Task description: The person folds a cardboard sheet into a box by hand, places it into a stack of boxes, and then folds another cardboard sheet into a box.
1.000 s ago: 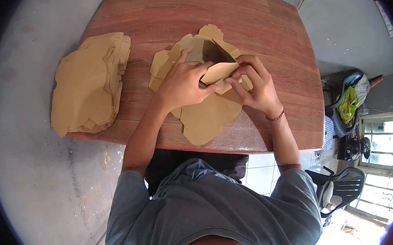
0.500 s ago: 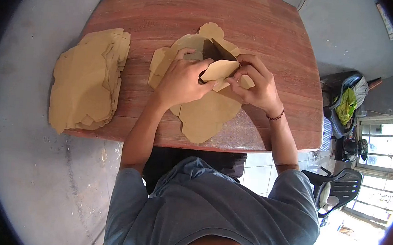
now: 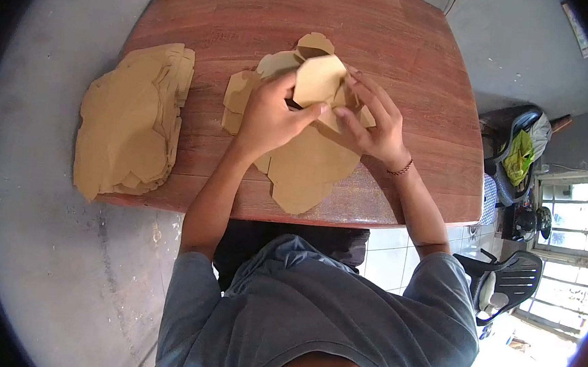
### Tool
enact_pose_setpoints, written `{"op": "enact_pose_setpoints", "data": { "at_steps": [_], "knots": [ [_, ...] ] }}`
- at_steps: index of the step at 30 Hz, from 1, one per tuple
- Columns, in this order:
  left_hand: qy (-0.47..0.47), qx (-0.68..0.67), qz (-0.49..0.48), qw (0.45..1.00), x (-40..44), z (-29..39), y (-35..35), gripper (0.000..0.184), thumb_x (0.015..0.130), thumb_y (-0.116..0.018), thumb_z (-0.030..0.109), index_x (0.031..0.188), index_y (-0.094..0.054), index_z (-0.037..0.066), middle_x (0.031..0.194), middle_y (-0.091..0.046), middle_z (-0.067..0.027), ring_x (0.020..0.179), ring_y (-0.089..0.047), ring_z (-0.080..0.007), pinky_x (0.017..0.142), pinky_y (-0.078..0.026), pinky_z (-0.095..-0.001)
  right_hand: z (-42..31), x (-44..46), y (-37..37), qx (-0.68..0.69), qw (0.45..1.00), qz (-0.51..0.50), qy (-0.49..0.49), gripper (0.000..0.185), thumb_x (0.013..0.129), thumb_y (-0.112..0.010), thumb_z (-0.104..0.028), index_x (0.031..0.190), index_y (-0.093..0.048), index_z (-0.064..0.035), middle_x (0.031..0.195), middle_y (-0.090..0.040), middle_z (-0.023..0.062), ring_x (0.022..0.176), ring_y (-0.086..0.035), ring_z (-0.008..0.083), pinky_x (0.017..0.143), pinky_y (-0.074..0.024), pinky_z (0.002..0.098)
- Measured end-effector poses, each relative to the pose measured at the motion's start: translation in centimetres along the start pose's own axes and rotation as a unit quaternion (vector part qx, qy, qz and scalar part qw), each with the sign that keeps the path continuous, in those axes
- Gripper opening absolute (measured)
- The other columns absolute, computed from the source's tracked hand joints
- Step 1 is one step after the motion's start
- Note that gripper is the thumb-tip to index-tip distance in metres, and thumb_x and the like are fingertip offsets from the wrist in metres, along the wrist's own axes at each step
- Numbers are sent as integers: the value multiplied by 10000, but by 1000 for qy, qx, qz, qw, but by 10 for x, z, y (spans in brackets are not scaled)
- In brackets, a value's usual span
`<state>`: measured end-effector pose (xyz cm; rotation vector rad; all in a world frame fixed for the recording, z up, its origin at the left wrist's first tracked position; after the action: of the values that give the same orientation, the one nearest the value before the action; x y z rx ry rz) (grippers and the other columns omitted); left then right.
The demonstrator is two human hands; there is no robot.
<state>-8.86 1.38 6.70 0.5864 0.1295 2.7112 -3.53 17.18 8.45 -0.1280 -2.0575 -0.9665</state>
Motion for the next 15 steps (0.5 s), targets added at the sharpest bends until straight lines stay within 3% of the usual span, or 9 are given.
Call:
{"op": "enact_pose_setpoints", "data": {
  "at_steps": [1, 3, 7, 9, 15],
  "knots": [
    [0, 1, -1, 1000, 1, -1, 1, 378, 826, -806, 93, 1168, -673, 0, 963, -748, -106, 881, -729, -168, 904, -546, -352, -3, 1, -2, 0, 1000, 1, 0, 546, 781, -869, -224, 1262, -671, -59, 1332, -618, 196, 1037, -692, 322, 876, -586, 429],
    [50, -70, 51, 995, 5, -15, 15, 373, 835, -809, 63, 1174, -670, -9, 1071, -739, -90, 980, -711, -145, 809, -579, -291, -16, 3, -5, -25, 999, -6, 28, 753, 774, -875, -296, 1418, -563, -61, 1439, -541, 241, 1124, -653, 359, 956, -547, 454],
    [74, -123, 34, 989, 7, -20, 14, 424, 846, -807, 83, 1219, -638, -26, 1128, -722, -93, 1013, -700, -155, 871, -567, -301, -12, -4, -11, -64, 997, -20, 25, 739, 768, -874, -342, 1389, -597, -54, 1465, -510, 253, 1157, -629, 390, 973, -532, 464],
    [67, -122, 28, 990, 7, -15, 14, 435, 847, -808, 83, 1227, -630, -30, 1131, -720, -95, 1032, -692, -155, 887, -559, -303, -14, -3, -8, -46, 998, -14, 39, 683, 739, -893, -262, 1335, -650, -31, 1473, -513, 250, 1182, -623, 383, 979, -531, 434],
    [95, -76, -36, 992, 6, -30, 7, 418, 878, -789, 123, 1234, -620, -17, 1118, -711, -75, 1032, -664, -148, 900, -531, -314, -20, -2, -11, -49, 996, -59, 41, 548, 747, -864, -257, 1245, -717, -85, 1443, -541, 211, 1162, -606, 389, 943, -542, 459]
  ]
}}
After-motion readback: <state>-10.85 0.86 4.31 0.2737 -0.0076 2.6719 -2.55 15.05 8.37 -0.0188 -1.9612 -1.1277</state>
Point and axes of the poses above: each hand's wrist, its own x-axis towards the middle knuckle, its own y-axis out of the back of the hand, z = x × y, the point moved 10 cm from there along x, towards the middle knuckle
